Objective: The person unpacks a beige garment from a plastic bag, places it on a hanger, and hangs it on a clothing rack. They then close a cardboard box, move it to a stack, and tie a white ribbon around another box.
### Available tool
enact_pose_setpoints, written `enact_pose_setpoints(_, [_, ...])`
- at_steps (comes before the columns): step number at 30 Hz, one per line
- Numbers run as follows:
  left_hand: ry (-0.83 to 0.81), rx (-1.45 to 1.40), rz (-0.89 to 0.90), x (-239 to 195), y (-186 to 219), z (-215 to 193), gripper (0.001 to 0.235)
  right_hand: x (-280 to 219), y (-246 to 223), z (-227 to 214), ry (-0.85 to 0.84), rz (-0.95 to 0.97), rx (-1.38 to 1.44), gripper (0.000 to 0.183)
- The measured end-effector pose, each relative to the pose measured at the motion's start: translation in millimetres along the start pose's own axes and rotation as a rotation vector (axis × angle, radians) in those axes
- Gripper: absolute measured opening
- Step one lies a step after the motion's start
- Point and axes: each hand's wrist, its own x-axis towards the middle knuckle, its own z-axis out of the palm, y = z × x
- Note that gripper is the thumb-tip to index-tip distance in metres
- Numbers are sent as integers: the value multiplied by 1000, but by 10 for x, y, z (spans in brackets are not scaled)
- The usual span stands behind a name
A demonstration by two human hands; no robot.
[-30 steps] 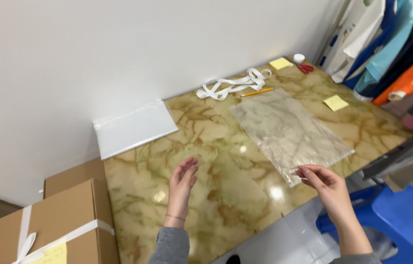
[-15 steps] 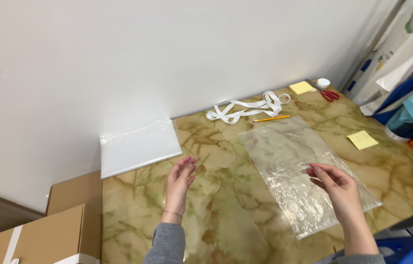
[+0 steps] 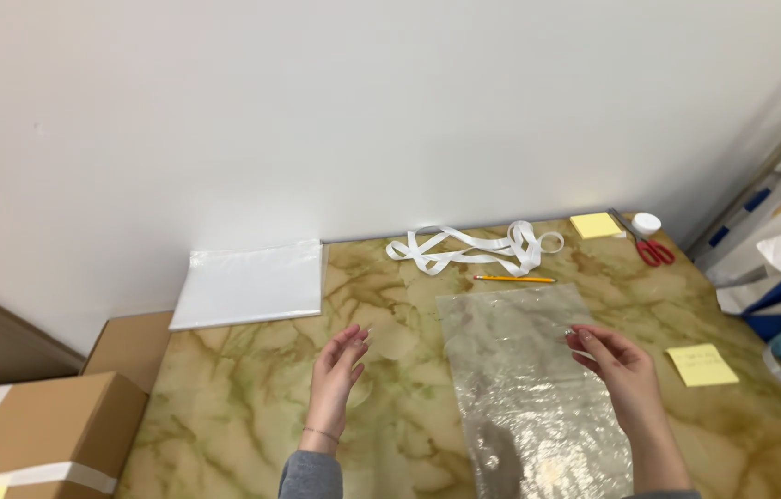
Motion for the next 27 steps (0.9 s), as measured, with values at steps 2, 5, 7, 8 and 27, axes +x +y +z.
enact_pose_setpoints(2, [28, -13, -2, -20, -70, 115, 42, 135, -52, -64, -28, 25, -7, 21])
enact_pose_setpoints(5, [74, -32, 3, -38, -164, 217, 41, 326, -88, -109, -65, 56, -22, 22])
enact_pose_setpoints(7, [98, -46, 9, -61, -212, 257, 41, 425, -96, -123, -84, 61, -38, 23])
enact_pose_setpoints(8, [108, -52, 4, -81, -221, 271, 41, 467, -101, -121, -101, 64, -37, 22])
enact_pose_setpoints(27, [317, -95, 210, -426, -16, -474, 47, 645, 97, 718, -378, -46, -67, 12])
